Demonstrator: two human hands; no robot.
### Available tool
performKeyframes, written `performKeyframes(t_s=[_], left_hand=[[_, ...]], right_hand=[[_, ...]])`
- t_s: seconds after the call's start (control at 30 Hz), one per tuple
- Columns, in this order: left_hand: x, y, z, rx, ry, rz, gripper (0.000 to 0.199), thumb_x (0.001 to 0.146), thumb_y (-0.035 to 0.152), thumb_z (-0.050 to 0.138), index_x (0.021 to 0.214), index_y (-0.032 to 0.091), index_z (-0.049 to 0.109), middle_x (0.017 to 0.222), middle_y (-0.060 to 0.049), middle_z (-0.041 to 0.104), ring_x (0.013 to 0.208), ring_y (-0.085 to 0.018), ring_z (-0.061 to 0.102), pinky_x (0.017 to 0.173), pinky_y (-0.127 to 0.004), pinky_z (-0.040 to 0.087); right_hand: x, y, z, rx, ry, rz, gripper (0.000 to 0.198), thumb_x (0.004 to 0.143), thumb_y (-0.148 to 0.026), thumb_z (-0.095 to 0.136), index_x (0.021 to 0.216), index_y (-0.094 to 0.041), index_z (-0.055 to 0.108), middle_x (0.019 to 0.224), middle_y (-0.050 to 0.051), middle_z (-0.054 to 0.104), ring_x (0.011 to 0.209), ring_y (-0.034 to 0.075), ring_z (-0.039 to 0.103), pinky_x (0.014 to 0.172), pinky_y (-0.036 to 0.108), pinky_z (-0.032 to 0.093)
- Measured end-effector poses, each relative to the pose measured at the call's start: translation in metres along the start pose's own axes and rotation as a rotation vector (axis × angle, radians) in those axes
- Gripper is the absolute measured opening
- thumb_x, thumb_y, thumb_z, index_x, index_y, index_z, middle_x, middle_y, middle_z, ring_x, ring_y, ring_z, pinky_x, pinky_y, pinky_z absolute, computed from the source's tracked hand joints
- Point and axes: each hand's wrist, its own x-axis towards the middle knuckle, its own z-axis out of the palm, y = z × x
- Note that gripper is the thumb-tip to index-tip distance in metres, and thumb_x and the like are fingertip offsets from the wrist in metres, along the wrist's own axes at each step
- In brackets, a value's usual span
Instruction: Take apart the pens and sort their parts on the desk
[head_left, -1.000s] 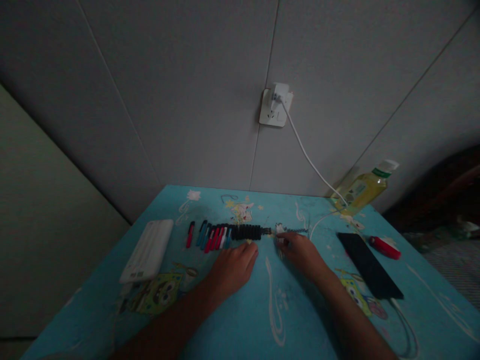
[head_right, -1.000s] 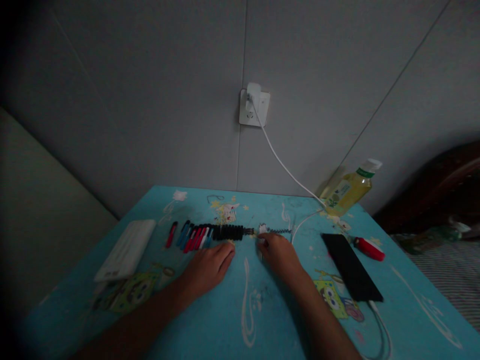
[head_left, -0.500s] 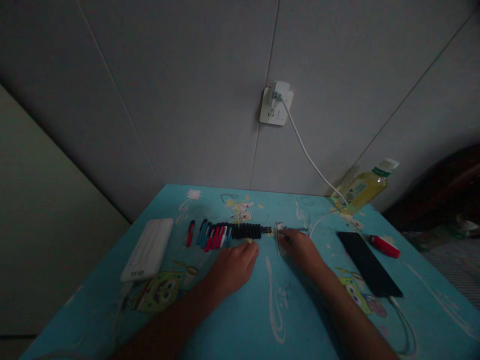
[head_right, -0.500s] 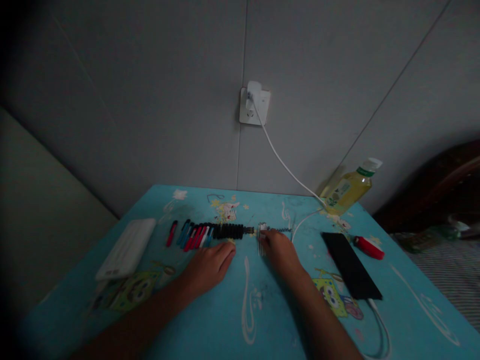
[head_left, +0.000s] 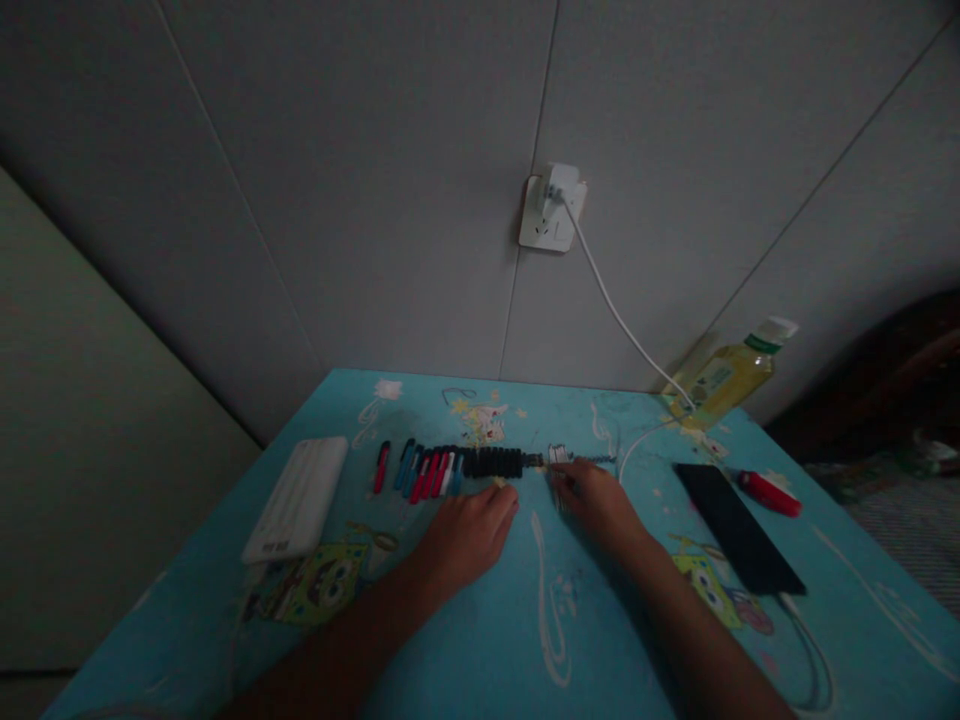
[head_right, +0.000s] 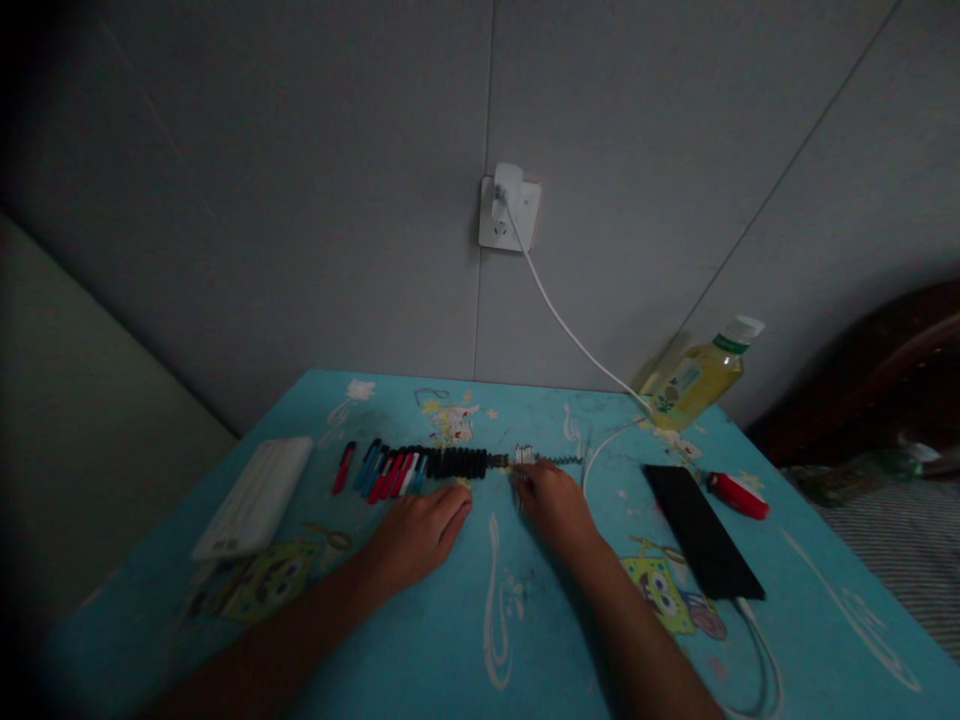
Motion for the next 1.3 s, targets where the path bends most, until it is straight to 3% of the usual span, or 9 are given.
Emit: performKeyframes(t_s=[0.27, 0.37, 0.53, 0.77, 0.87, 0.97, 1.07, 1.17, 1.3], left_hand=[[0.0, -0.001, 0.002, -0.049, 0.01, -0.007, 0.026, 0.102, 0.031, 0.031, 0.107, 0.023, 0.056, 0.094, -0.005, 0.07, 0.083, -0.021, 0.069, 0.071, -0.03, 0.05], [0.0, -0.001, 0.005, -0.114, 0.024, -0.023, 0.026, 0.101, 0.034, 0.037, 0.119, 0.023, 0.052, 0.102, -0.007, 0.07, 0.089, -0.023, 0.069, 0.075, -0.032, 0.052], [-0.001, -0.004, 0.014, -0.257, 0.057, -0.05, 0.036, 0.098, 0.034, 0.044, 0.131, 0.02, 0.042, 0.114, -0.011, 0.068, 0.101, -0.025, 0.067, 0.083, -0.036, 0.054], [0.0, -0.006, 0.014, -0.355, 0.138, 0.064, 0.042, 0.099, 0.027, 0.041, 0.14, 0.019, 0.036, 0.129, -0.013, 0.058, 0.121, -0.024, 0.056, 0.1, -0.041, 0.049], [0.0, -0.005, 0.014, -0.345, 0.129, 0.111, 0.045, 0.099, 0.019, 0.037, 0.144, 0.02, 0.034, 0.13, -0.013, 0.055, 0.122, -0.024, 0.054, 0.102, -0.041, 0.048], [0.0, -0.007, 0.016, -0.352, 0.11, 0.13, 0.042, 0.097, 0.012, 0.037, 0.138, 0.022, 0.043, 0.119, -0.009, 0.057, 0.114, -0.021, 0.057, 0.099, -0.037, 0.05], [0.003, -0.014, 0.017, -0.366, 0.181, 0.104, 0.036, 0.097, 0.015, 0.042, 0.131, 0.024, 0.051, 0.111, -0.007, 0.058, 0.108, -0.02, 0.059, 0.097, -0.035, 0.05], [0.008, -0.023, 0.012, -0.414, 0.322, 0.027, 0.036, 0.093, 0.027, 0.058, 0.129, 0.025, 0.054, 0.111, -0.007, 0.06, 0.108, -0.022, 0.059, 0.097, -0.038, 0.05], [0.016, -0.031, 0.004, -0.678, 0.464, -0.149, 0.033, 0.084, 0.03, 0.071, 0.114, 0.024, 0.06, 0.103, -0.004, 0.064, 0.092, -0.019, 0.064, 0.085, -0.033, 0.054]], right_hand=[[0.0, -0.006, -0.004, 0.115, 0.076, -0.049, 0.029, 0.097, -0.033, 0.048, 0.103, -0.021, 0.073, 0.09, 0.008, 0.07, 0.082, 0.02, 0.064, 0.077, 0.029, 0.044], [-0.005, -0.022, -0.005, 0.317, 0.114, -0.166, 0.029, 0.098, -0.035, 0.047, 0.107, -0.021, 0.071, 0.09, 0.007, 0.069, 0.081, 0.019, 0.062, 0.075, 0.029, 0.045], [-0.016, -0.048, 0.002, 0.53, 0.038, -0.288, 0.032, 0.095, -0.037, 0.055, 0.122, -0.022, 0.064, 0.096, 0.006, 0.068, 0.084, 0.019, 0.062, 0.076, 0.029, 0.047], [-0.018, -0.051, 0.006, 0.682, 0.086, -0.179, 0.037, 0.091, -0.039, 0.062, 0.125, -0.023, 0.063, 0.092, 0.004, 0.071, 0.077, 0.018, 0.063, 0.073, 0.03, 0.05], [-0.018, -0.054, 0.005, 0.695, 0.161, -0.177, 0.035, 0.09, -0.037, 0.064, 0.121, -0.024, 0.065, 0.097, 0.005, 0.071, 0.078, 0.018, 0.061, 0.074, 0.031, 0.05], [-0.017, -0.057, 0.005, 0.713, 0.158, -0.215, 0.027, 0.091, -0.035, 0.061, 0.115, -0.025, 0.068, 0.099, 0.005, 0.07, 0.081, 0.018, 0.062, 0.076, 0.031, 0.049], [-0.015, -0.055, 0.007, 0.729, 0.146, -0.22, 0.021, 0.094, -0.033, 0.056, 0.106, -0.025, 0.071, 0.097, 0.005, 0.07, 0.084, 0.018, 0.062, 0.078, 0.031, 0.048], [-0.012, -0.049, 0.009, 0.811, 0.171, -0.107, 0.021, 0.093, -0.035, 0.057, 0.101, -0.022, 0.072, 0.096, 0.006, 0.07, 0.083, 0.019, 0.062, 0.076, 0.031, 0.047], [-0.01, -0.046, 0.016, 1.047, 0.067, 0.051, 0.029, 0.088, -0.041, 0.063, 0.105, -0.019, 0.07, 0.086, 0.004, 0.069, 0.075, 0.017, 0.06, 0.067, 0.028, 0.045]])
